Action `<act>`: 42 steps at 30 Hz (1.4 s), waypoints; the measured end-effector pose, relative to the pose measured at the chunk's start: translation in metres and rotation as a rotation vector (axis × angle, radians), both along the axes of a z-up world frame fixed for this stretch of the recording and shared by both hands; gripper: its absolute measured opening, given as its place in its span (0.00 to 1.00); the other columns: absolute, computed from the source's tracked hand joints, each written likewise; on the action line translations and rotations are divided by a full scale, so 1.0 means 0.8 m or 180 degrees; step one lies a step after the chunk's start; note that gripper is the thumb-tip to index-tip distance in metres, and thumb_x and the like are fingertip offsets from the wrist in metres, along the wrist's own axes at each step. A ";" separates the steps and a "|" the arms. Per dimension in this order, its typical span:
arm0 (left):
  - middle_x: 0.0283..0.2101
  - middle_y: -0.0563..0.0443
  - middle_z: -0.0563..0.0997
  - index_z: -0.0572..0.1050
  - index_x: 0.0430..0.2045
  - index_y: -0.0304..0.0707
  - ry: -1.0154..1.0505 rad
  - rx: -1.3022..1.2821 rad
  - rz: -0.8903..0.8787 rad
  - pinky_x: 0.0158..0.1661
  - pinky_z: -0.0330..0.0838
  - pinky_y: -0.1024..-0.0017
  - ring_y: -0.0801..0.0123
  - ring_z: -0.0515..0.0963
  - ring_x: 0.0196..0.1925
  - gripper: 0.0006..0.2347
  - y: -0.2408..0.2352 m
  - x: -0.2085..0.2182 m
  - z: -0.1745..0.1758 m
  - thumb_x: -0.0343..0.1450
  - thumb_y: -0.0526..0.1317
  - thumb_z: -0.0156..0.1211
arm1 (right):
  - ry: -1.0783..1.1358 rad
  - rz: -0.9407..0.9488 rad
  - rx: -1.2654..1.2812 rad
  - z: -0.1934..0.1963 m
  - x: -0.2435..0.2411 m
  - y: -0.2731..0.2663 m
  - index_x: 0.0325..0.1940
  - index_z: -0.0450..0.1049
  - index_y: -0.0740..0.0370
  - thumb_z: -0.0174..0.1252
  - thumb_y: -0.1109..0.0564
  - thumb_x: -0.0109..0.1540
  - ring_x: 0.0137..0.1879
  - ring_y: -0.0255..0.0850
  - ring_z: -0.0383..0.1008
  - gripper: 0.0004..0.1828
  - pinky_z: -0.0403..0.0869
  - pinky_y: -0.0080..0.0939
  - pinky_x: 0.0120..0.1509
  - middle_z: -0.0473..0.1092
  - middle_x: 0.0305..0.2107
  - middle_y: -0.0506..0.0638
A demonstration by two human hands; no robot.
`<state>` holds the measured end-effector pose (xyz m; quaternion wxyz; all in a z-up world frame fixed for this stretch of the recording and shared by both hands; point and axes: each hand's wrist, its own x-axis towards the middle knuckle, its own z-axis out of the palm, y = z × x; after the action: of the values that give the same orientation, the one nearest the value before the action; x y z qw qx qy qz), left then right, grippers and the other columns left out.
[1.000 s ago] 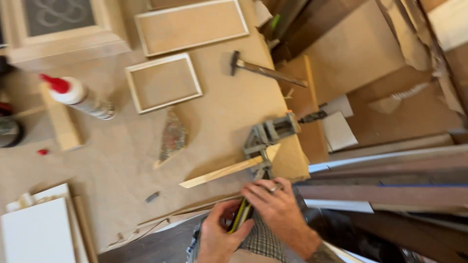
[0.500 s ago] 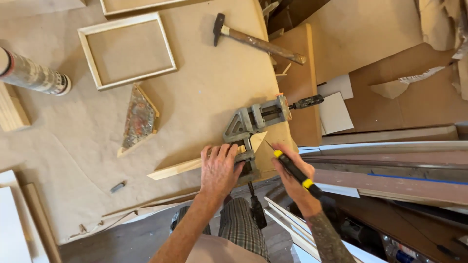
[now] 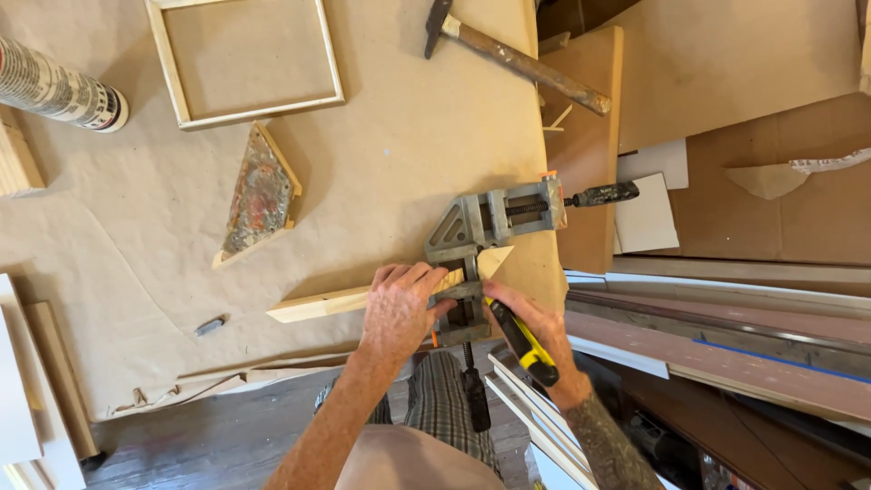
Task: Assembling small wooden frames by gluing, clamping, and hammering pieces together on a workbench.
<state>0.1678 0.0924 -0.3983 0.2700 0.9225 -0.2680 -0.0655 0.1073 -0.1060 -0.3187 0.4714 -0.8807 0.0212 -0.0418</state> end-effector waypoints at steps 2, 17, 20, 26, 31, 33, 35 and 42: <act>0.34 0.60 0.78 0.79 0.43 0.51 0.0069 -0.0016 0.0023 0.52 0.70 0.63 0.66 0.83 0.42 0.20 -0.003 0.002 -0.002 0.60 0.50 0.75 | -0.0164 -0.0152 -0.0027 -0.024 0.007 -0.020 0.52 0.83 0.51 0.66 0.61 0.59 0.47 0.48 0.83 0.17 0.78 0.43 0.52 0.82 0.41 0.51; 0.34 0.59 0.77 0.78 0.44 0.51 0.0150 -0.0068 0.0006 0.54 0.69 0.62 0.64 0.83 0.43 0.19 -0.001 -0.006 -0.005 0.61 0.49 0.74 | -0.0447 0.0293 -0.0028 -0.040 -0.007 -0.046 0.54 0.81 0.60 0.65 0.61 0.57 0.50 0.51 0.82 0.19 0.77 0.49 0.54 0.81 0.44 0.55; 0.34 0.59 0.77 0.78 0.44 0.51 0.0093 -0.0035 0.0004 0.55 0.69 0.62 0.64 0.83 0.43 0.20 -0.003 -0.002 -0.006 0.61 0.49 0.75 | -0.0431 0.0383 0.0328 -0.084 -0.025 -0.059 0.55 0.81 0.61 0.64 0.55 0.58 0.51 0.51 0.83 0.21 0.76 0.51 0.57 0.81 0.45 0.57; 0.35 0.59 0.80 0.79 0.42 0.50 -0.0046 0.0033 0.0093 0.52 0.70 0.61 0.63 0.83 0.41 0.20 -0.007 -0.002 0.006 0.59 0.47 0.78 | -0.0453 0.0629 0.0365 -0.082 -0.022 -0.067 0.59 0.75 0.58 0.63 0.62 0.60 0.49 0.47 0.86 0.22 0.83 0.39 0.51 0.79 0.50 0.56; 0.35 0.58 0.81 0.79 0.39 0.48 -0.0334 -0.0010 0.0135 0.48 0.71 0.61 0.60 0.81 0.39 0.22 -0.006 -0.004 0.016 0.55 0.45 0.82 | -0.0522 0.0221 0.0009 -0.073 -0.013 -0.061 0.58 0.74 0.59 0.61 0.57 0.66 0.53 0.45 0.85 0.16 0.86 0.33 0.49 0.76 0.55 0.60; 0.33 0.57 0.83 0.78 0.40 0.45 -0.0464 0.0073 0.0141 0.50 0.70 0.61 0.62 0.83 0.38 0.23 -0.008 -0.003 0.018 0.55 0.48 0.82 | -0.0099 0.1090 0.0643 -0.068 -0.020 -0.070 0.61 0.73 0.53 0.63 0.63 0.64 0.29 0.29 0.85 0.21 0.82 0.20 0.27 0.80 0.50 0.52; 0.36 0.55 0.82 0.77 0.42 0.44 -0.0597 0.0053 0.0145 0.52 0.68 0.60 0.61 0.81 0.41 0.25 -0.007 -0.006 0.042 0.55 0.48 0.82 | 0.0092 0.0399 0.1305 -0.014 -0.014 -0.063 0.55 0.75 0.58 0.62 0.63 0.62 0.41 0.40 0.84 0.16 0.82 0.33 0.44 0.80 0.49 0.58; 0.37 0.55 0.88 0.83 0.36 0.46 0.3202 -0.2697 0.1485 0.44 0.86 0.76 0.75 0.87 0.37 0.14 -0.013 -0.056 0.188 0.59 0.41 0.78 | 0.0690 -0.0719 0.3906 0.007 -0.050 -0.036 0.53 0.69 0.61 0.55 0.60 0.67 0.54 0.50 0.77 0.10 0.80 0.46 0.57 0.74 0.50 0.69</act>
<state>0.1231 0.0819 -0.2479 0.7050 0.6288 0.0923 -0.3148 0.0672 -0.1352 -0.3131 0.8784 -0.4417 0.1817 0.0179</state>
